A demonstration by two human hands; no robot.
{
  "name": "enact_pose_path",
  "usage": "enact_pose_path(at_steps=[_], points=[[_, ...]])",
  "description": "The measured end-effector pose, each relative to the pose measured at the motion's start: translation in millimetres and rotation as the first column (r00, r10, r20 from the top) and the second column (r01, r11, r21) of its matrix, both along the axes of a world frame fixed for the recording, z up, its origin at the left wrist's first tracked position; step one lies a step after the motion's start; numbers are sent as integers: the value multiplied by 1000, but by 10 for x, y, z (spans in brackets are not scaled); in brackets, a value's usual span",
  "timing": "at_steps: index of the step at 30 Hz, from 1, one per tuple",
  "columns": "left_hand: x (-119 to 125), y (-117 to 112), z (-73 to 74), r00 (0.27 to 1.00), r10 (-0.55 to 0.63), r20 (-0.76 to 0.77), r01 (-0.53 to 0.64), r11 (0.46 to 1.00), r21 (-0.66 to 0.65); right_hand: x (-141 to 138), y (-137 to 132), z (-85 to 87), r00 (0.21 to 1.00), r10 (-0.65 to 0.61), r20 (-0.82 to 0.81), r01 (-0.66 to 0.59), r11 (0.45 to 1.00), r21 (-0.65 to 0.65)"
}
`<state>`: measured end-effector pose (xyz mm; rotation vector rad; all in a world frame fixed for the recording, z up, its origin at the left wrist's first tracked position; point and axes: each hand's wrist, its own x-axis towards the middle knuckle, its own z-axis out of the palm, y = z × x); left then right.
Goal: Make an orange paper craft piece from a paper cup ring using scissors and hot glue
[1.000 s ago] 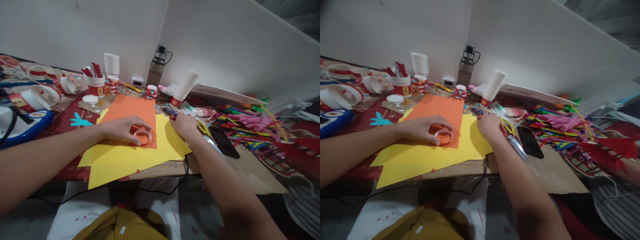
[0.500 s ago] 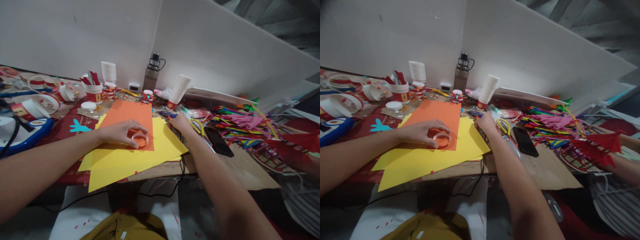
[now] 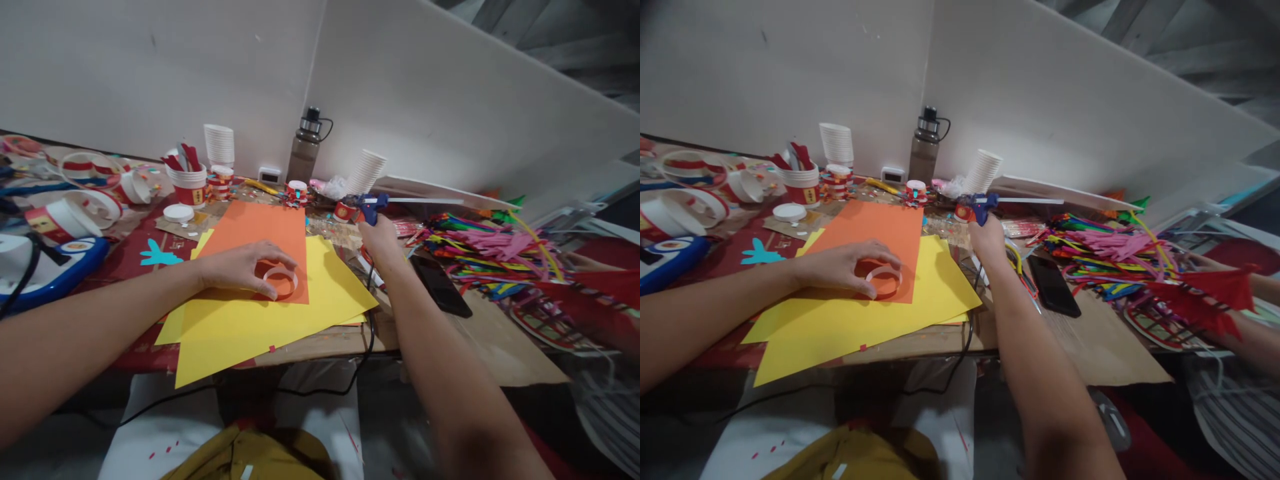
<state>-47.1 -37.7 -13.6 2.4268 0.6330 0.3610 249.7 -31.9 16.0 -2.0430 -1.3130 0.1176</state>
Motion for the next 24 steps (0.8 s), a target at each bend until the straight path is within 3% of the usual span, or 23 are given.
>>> enact_pose_path(at_steps=[5, 8, 11, 18, 24], points=[[0, -3, -12, 1000, 9, 16, -9, 1000, -14, 16, -170, 16, 924, 225, -310, -190, 972, 138], [3, -10, -11, 999, 34, 15, -33, 999, -29, 27, -318, 53, 885, 344, -315, -275, 930, 243], [10, -18, -6, 999, 29, 40, -26, 997, -73, 17, -515, 105, 872, 406, -275, -335, 903, 269], [12, -4, -55, 989, -14, 150, 44, 979, -197, -38, -1009, 133, 786, 540, -301, -497, 842, 210], [18, 22, -115, 982, -32, 186, 73, 972, -221, -99, -1156, 47, 740, 634, -225, -641, 766, 52]])
